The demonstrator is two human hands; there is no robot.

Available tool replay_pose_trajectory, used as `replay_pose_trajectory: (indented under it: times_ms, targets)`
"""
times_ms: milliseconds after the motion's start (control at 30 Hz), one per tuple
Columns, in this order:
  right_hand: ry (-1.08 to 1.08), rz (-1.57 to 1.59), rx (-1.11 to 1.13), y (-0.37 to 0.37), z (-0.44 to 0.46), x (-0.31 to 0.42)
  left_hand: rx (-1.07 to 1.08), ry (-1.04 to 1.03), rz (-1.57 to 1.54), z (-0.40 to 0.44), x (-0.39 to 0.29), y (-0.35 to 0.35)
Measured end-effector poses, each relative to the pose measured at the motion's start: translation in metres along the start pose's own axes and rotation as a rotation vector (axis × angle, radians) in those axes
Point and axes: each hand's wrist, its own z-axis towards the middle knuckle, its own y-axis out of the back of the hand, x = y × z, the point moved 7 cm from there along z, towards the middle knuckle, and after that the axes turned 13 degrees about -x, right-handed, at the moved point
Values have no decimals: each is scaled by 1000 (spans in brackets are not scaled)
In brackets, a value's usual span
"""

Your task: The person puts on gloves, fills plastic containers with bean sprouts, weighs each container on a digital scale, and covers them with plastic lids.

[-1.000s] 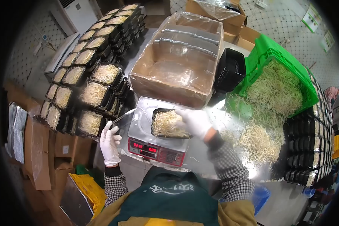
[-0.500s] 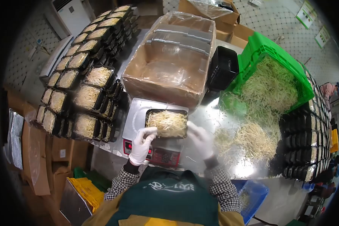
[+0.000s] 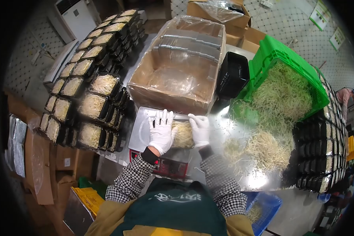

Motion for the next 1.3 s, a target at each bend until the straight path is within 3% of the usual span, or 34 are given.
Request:
replay_pose_trajectory:
  times_ms: [133, 233, 333, 467, 500, 600, 667, 733, 867, 967, 1067, 1100, 1133, 1200, 1233, 1300]
  targets:
    - [-172, -44, 93, -13, -2, -29, 90, 42, -2, 1, 10, -13]
    - [-700, 295, 255, -21, -12, -51, 166, 70, 7, 1, 11, -10]
    - [-941, 454, 321, -24, -20, -54, 236, 86, 29, 4, 11, -8]
    - [-950, 514, 277, -25, -23, -52, 273, 89, 67, 5, 8, -6]
    - [-892, 501, 273, -26, -22, -53, 263, 89, 73, 5, 8, -6]
    - [-370, -131, 77, 4, -20, -12, 215, 84, 86, 2, 8, -10]
    - [-212, -371, 137, 14, -51, -2, 166, 80, 84, -2, 8, -14]
    - [-339, -543, 224, 20, -67, -1, 122, 84, 15, -6, 9, -13]
    - [-258, -421, 57, 16, -70, -5, 43, 35, -46, -10, 16, -9]
    - [-297, -409, 64, 18, -69, -2, -515, 234, -273, -6, 51, 5]
    - [-265, -398, 45, 20, -70, -7, -8, 882, -1196, -18, 123, -85]
    - [-228, -396, 31, 19, -69, -5, -59, 1003, -1346, -24, 121, -84]
    - [-192, -392, 13, 18, -67, -3, -57, 995, -1396, -22, 124, -88]
    - [-368, -391, 150, 22, -67, -8, -49, 987, -1497, -22, 126, -97]
    - [-450, -388, 221, 22, -64, -10, -40, 869, -1265, -21, 132, -95]
    - [-30, -465, 74, 30, -31, 29, -244, 734, -1017, -35, 145, -67]
